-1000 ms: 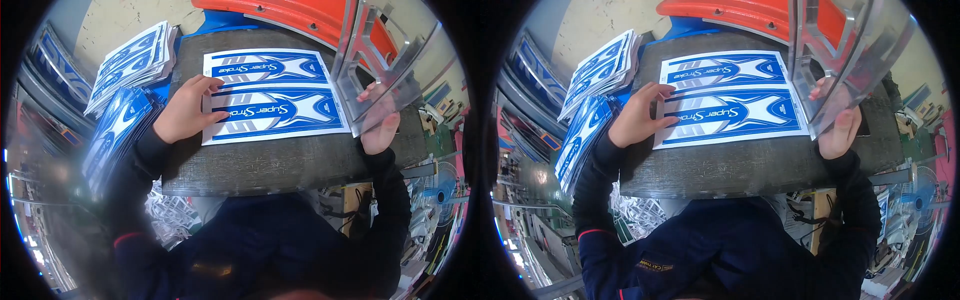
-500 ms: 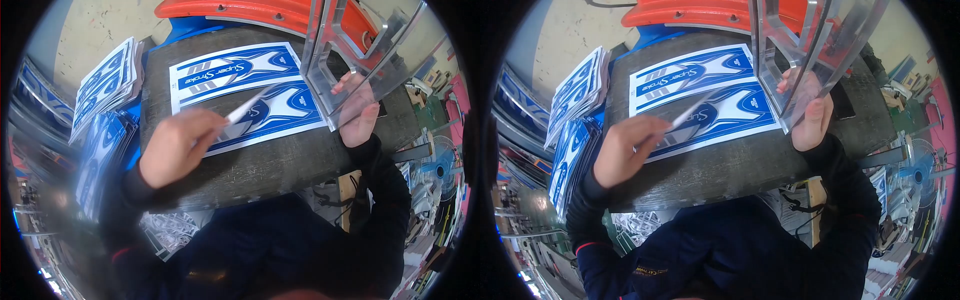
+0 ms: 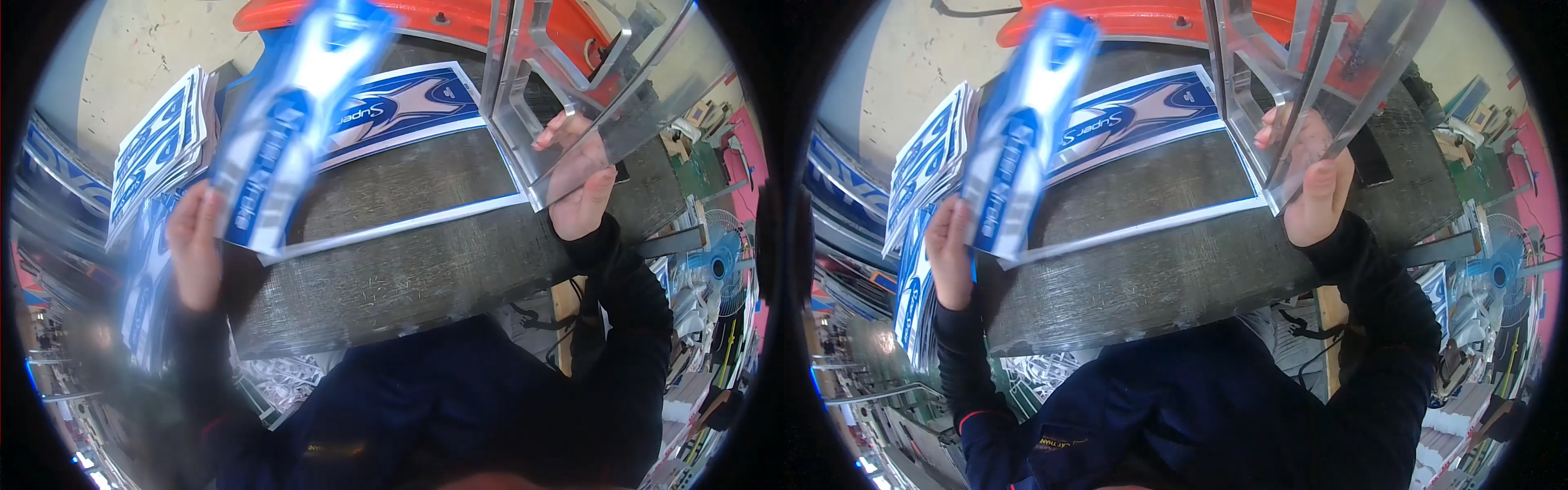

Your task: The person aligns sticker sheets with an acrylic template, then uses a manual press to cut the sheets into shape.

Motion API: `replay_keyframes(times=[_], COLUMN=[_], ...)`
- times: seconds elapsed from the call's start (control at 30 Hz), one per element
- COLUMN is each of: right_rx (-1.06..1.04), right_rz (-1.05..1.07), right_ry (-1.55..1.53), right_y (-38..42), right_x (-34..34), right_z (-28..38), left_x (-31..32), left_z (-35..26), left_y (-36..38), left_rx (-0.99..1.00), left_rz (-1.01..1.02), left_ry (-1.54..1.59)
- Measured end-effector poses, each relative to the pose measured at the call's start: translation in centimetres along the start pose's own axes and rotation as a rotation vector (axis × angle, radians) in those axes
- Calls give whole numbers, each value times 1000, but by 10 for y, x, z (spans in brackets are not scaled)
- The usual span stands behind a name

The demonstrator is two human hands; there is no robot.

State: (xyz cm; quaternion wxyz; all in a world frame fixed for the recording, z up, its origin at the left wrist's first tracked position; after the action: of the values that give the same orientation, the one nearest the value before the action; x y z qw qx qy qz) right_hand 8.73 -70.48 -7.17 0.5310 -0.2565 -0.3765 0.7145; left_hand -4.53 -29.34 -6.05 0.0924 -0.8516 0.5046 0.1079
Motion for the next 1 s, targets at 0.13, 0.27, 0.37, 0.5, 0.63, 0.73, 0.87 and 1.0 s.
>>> replay_keyframes(times=[0.13, 0.27, 0.37, 0.5, 0.63, 0.73, 0.87, 1.0], right_rx=[-43, -41, -70, -105, -161, -132, -114, -137], right_rz=[49, -20, -53, -75, -7, 81, 116, 81], right_ry=[52, -76, -5, 64, 66, 47, 69, 186], right_y=[8, 15, 10, 11, 12, 12, 13, 6], right_x=[-10, -27, -16, -13, -16, -16, -15, -22], right_z=[-12, -22, -16, -16, -19, -14, -12, -3], left_x=[-66, -140, -220, -296, -284, -187, -62, 11], left_z=[17, -13, 6, 39, 20, -31, -45, -10], left_y=[10, 42, 64, 86, 94, 60, 15, -45], left_rx=[220, 136, -73, -420, -224, 341, 392, 500], left_rz=[-480, -519, -387, -206, -500, -549, 78, 241], left_ry=[-119, -229, -88, -287, -1124, -1026, -621, -765])
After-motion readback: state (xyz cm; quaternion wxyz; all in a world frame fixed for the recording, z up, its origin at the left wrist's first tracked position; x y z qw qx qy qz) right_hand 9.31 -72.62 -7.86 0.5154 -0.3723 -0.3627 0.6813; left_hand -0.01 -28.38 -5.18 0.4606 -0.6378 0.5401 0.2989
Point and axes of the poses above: each hand's wrist, its own y-axis away from the middle knuckle, its own x-axis out of the palm, z = x × y, the point moved 1 cm from there along -y, towards the middle knuckle, and after that the axes turned 14 degrees about -x, right-handed, at the moved point
